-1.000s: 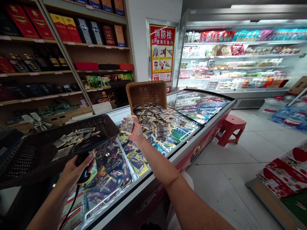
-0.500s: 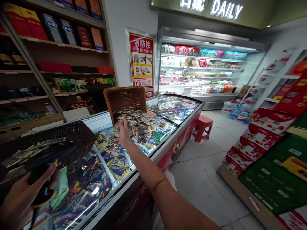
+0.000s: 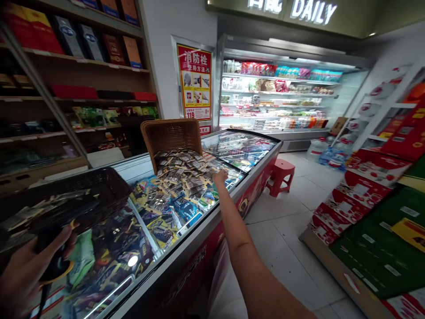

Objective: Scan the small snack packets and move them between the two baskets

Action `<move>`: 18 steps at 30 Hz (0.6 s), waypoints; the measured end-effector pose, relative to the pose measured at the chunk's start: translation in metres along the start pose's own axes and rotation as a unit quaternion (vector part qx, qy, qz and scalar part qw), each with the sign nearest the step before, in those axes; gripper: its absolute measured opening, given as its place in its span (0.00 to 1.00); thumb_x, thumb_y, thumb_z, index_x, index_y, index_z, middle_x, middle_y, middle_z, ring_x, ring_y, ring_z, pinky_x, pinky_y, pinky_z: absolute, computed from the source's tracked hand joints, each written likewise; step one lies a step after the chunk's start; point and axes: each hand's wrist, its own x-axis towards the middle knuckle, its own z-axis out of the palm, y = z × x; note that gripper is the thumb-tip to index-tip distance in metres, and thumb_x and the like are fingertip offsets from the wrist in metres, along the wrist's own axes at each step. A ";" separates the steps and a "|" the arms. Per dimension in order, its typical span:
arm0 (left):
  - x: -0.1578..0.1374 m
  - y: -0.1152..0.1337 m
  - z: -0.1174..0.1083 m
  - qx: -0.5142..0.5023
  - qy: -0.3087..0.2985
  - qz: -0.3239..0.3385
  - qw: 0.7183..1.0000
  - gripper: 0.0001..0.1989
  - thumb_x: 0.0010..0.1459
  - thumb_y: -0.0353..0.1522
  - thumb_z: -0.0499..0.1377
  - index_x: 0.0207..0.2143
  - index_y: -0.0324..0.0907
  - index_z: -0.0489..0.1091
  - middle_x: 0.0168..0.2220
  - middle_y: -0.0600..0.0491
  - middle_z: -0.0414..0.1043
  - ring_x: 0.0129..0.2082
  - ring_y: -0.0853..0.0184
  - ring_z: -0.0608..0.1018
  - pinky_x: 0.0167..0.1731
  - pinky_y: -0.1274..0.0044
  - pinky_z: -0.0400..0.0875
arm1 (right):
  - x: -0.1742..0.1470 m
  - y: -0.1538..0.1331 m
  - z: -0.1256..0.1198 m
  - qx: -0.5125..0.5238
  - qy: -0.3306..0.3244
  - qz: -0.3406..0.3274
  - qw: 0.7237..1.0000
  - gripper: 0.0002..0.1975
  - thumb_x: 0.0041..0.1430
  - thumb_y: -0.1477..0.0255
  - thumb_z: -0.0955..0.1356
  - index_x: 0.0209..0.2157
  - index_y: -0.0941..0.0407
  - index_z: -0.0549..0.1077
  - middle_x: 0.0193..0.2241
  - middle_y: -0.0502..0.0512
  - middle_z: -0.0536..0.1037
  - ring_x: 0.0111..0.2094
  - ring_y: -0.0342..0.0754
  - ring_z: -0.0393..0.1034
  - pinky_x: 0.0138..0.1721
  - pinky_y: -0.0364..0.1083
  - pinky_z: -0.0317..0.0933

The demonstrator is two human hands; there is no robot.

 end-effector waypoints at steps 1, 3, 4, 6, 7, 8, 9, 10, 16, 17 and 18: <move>-0.004 0.003 0.001 -0.001 -0.004 0.003 1.000 0.38 0.16 0.51 0.86 0.30 0.45 0.79 0.23 0.57 0.73 0.22 0.68 0.70 0.17 0.77 0.65 | -0.002 0.002 0.001 -0.023 0.005 0.008 1.000 0.13 0.56 0.69 0.77 0.33 0.49 0.68 0.50 0.64 0.81 0.55 0.58 0.78 0.61 0.59 0.73; -0.009 0.008 0.000 -0.023 0.016 0.022 0.999 0.37 0.20 0.50 0.85 0.31 0.43 0.76 0.22 0.59 0.72 0.20 0.70 0.69 0.17 0.77 0.63 | -0.010 0.006 0.009 -0.051 -0.016 -0.004 0.999 0.14 0.56 0.65 0.79 0.35 0.48 0.72 0.58 0.68 0.79 0.63 0.62 0.74 0.66 0.64 0.70; -0.010 0.010 -0.001 -0.039 0.045 0.044 0.997 0.36 0.23 0.50 0.85 0.31 0.43 0.75 0.22 0.59 0.72 0.19 0.71 0.69 0.17 0.78 0.63 | -0.017 0.008 0.016 -0.053 -0.033 -0.027 0.998 0.14 0.57 0.63 0.79 0.38 0.48 0.74 0.61 0.69 0.78 0.66 0.64 0.71 0.67 0.65 0.70; -0.010 0.013 -0.006 -0.068 0.117 0.080 0.988 0.35 0.27 0.50 0.84 0.31 0.42 0.74 0.23 0.59 0.72 0.19 0.72 0.69 0.18 0.78 0.62 | -0.034 0.009 0.039 -0.045 -0.071 -0.094 0.992 0.12 0.61 0.61 0.78 0.41 0.47 0.76 0.67 0.68 0.74 0.73 0.66 0.62 0.70 0.68 0.67; -0.010 0.014 -0.010 -0.078 0.151 0.095 0.981 0.34 0.30 0.50 0.84 0.31 0.42 0.73 0.23 0.59 0.72 0.20 0.72 0.69 0.18 0.78 0.62 | -0.047 0.010 0.055 -0.044 -0.094 -0.133 0.986 0.11 0.62 0.62 0.77 0.42 0.48 0.77 0.69 0.67 0.72 0.76 0.67 0.57 0.72 0.69 0.64; -0.009 0.016 -0.014 -0.087 0.178 0.107 0.974 0.33 0.32 0.50 0.83 0.31 0.42 0.73 0.23 0.59 0.72 0.20 0.72 0.70 0.18 0.77 0.62 | -0.063 0.010 0.073 -0.050 -0.121 -0.169 0.977 0.10 0.62 0.64 0.77 0.42 0.49 0.78 0.70 0.66 0.71 0.78 0.68 0.52 0.75 0.71 0.59; -0.008 0.017 -0.019 -0.096 0.200 0.115 0.968 0.32 0.33 0.50 0.83 0.31 0.42 0.73 0.23 0.60 0.72 0.20 0.72 0.70 0.19 0.77 0.62 | -0.081 0.011 0.094 -0.062 -0.154 -0.201 0.965 0.09 0.61 0.66 0.76 0.41 0.51 0.78 0.70 0.66 0.70 0.79 0.69 0.48 0.77 0.73 0.54; -0.008 0.018 -0.023 -0.106 0.218 0.119 0.963 0.32 0.34 0.49 0.83 0.31 0.42 0.73 0.23 0.60 0.72 0.20 0.72 0.70 0.19 0.77 0.63 | -0.102 0.013 0.117 -0.086 -0.199 -0.228 0.949 0.08 0.59 0.69 0.77 0.41 0.52 0.79 0.68 0.68 0.71 0.78 0.71 0.49 0.78 0.74 0.49; -0.006 0.019 -0.036 -0.143 0.247 0.109 0.952 0.31 0.34 0.49 0.81 0.32 0.42 0.73 0.21 0.62 0.72 0.17 0.75 0.69 0.18 0.78 0.62 | -0.244 0.048 0.273 -0.176 -0.555 -0.183 0.793 0.09 0.57 0.69 0.79 0.30 0.49 0.77 0.46 0.59 0.82 0.63 0.66 0.73 0.72 0.66 0.62; -0.005 0.018 -0.036 -0.146 0.249 0.106 0.952 0.31 0.35 0.50 0.81 0.32 0.42 0.72 0.21 0.62 0.72 0.17 0.75 0.69 0.17 0.78 0.62 | -0.263 0.055 0.297 -0.200 -0.583 -0.174 0.768 0.12 0.56 0.67 0.80 0.28 0.49 0.75 0.43 0.58 0.83 0.63 0.67 0.74 0.71 0.66 0.64; -0.004 0.017 -0.035 -0.149 0.252 0.103 0.951 0.31 0.34 0.51 0.81 0.32 0.42 0.72 0.21 0.62 0.72 0.17 0.75 0.69 0.17 0.79 0.62 | -0.279 0.061 0.318 -0.218 -0.596 -0.163 0.756 0.16 0.55 0.65 0.81 0.26 0.49 0.72 0.40 0.58 0.83 0.64 0.67 0.74 0.70 0.65 0.65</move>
